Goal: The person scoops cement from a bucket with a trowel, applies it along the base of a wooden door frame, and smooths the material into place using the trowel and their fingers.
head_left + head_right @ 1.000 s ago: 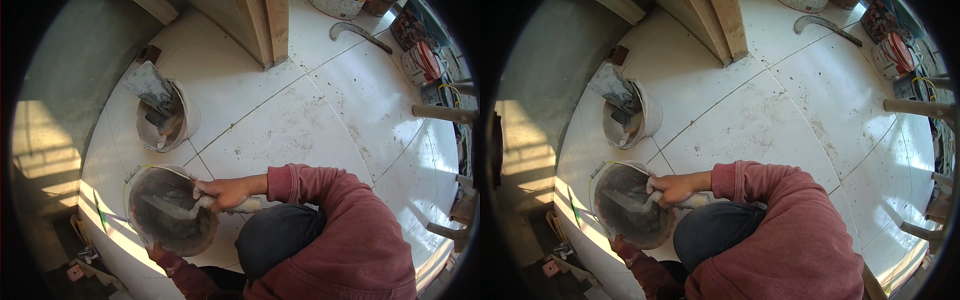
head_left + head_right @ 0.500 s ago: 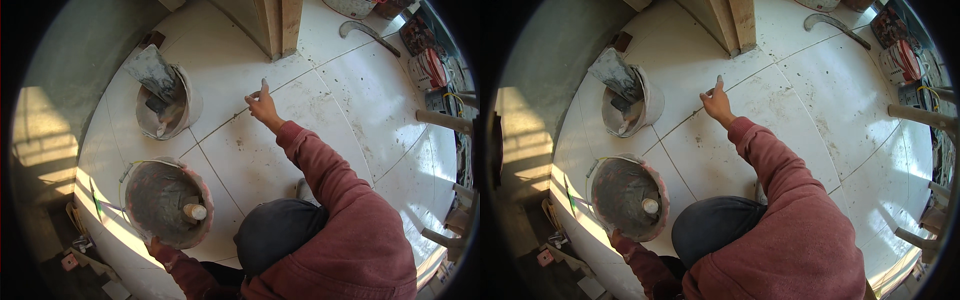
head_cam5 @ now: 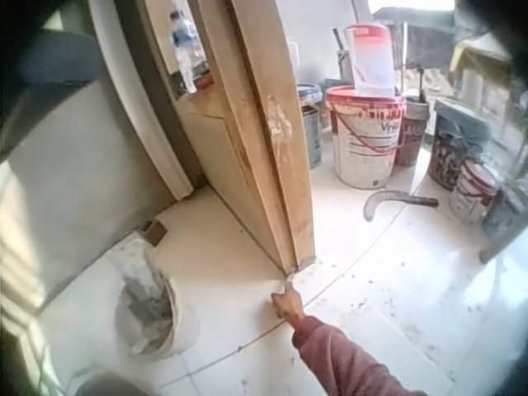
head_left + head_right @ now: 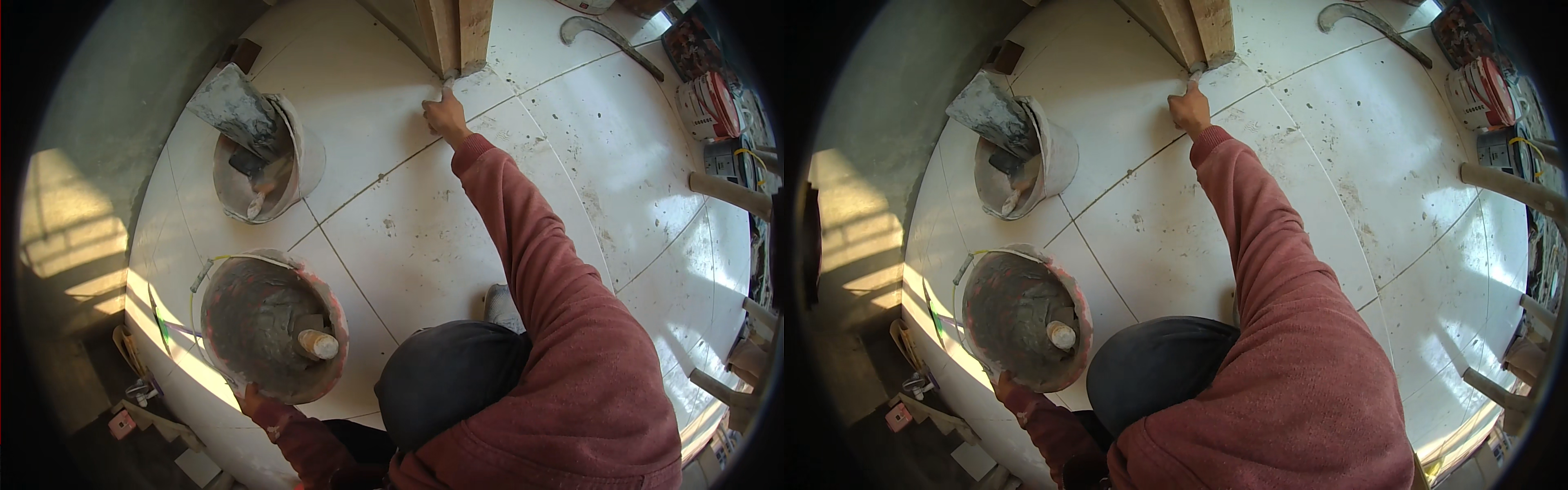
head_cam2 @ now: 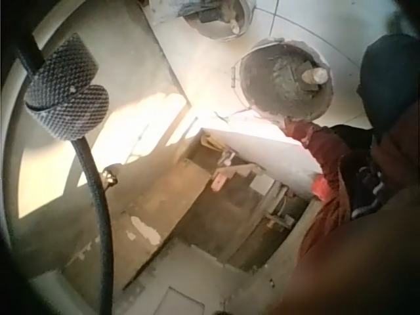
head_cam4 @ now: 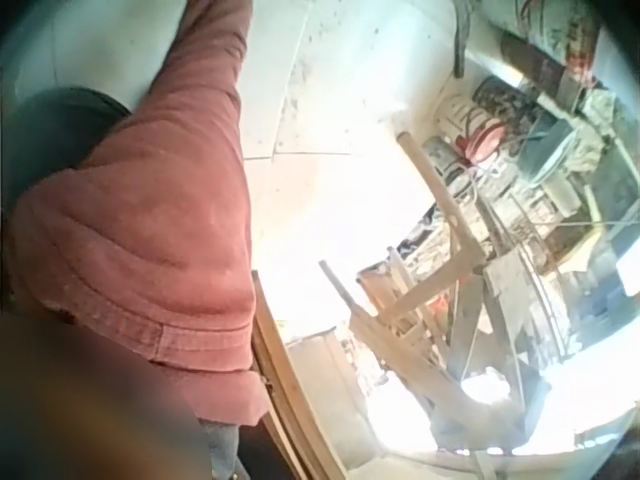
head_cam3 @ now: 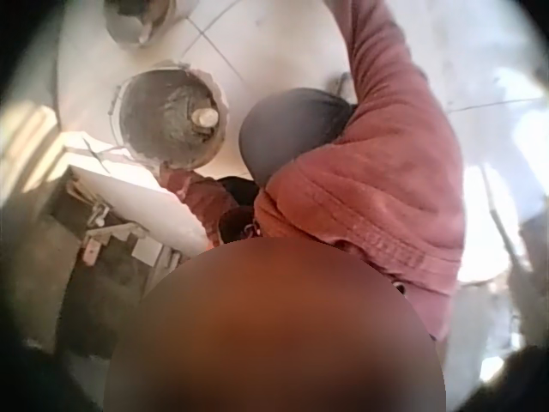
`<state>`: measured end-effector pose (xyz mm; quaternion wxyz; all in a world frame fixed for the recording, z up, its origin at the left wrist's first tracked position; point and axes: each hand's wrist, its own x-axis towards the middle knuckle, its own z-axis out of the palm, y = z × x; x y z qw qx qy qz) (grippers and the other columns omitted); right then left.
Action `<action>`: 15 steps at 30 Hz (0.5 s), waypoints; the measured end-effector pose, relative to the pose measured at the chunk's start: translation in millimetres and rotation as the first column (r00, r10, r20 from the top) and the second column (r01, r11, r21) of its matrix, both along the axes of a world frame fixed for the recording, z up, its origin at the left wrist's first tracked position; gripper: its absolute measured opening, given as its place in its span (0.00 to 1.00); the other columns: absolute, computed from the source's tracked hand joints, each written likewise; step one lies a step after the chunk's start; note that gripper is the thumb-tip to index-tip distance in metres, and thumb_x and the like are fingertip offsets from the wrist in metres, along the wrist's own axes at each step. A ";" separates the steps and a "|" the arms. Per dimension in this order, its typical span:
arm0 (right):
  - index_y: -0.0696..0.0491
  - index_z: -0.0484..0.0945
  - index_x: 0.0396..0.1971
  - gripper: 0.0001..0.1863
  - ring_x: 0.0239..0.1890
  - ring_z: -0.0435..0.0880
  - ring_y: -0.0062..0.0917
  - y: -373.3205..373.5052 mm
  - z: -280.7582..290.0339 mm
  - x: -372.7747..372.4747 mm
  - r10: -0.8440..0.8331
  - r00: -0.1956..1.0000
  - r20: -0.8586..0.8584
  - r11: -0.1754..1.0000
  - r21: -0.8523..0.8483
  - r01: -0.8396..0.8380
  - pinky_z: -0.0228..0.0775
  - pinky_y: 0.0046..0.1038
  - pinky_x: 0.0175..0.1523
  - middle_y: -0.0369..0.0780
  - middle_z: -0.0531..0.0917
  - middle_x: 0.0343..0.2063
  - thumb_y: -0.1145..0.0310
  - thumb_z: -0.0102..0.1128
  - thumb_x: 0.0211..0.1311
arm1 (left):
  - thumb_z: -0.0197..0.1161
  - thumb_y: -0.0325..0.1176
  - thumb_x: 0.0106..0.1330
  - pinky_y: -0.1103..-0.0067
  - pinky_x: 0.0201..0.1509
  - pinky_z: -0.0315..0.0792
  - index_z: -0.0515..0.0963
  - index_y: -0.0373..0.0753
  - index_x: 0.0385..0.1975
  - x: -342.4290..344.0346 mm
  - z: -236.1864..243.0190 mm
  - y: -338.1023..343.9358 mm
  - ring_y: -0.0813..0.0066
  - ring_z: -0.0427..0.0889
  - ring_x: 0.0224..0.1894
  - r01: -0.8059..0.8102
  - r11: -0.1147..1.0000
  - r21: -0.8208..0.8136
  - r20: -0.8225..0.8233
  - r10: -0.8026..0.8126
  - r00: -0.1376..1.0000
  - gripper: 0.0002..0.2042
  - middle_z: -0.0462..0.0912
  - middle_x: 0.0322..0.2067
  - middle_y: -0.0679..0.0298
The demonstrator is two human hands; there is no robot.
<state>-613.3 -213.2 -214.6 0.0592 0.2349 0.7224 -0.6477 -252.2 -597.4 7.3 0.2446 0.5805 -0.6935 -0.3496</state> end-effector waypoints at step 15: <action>0.58 0.49 0.55 0.32 0.12 0.66 0.21 9.8 11.3 -0.8 -0.171 0.985 -0.039 0.879 -0.457 0.134 0.57 0.23 0.14 0.41 0.71 0.21 0.77 0.50 0.49 | 0.52 0.28 0.41 0.72 0.38 0.68 0.69 0.27 0.39 -4.7 -4.1 -15.9 0.61 0.74 0.32 0.037 0.999 0.007 0.003 -0.037 0.999 0.21 0.74 0.33 0.54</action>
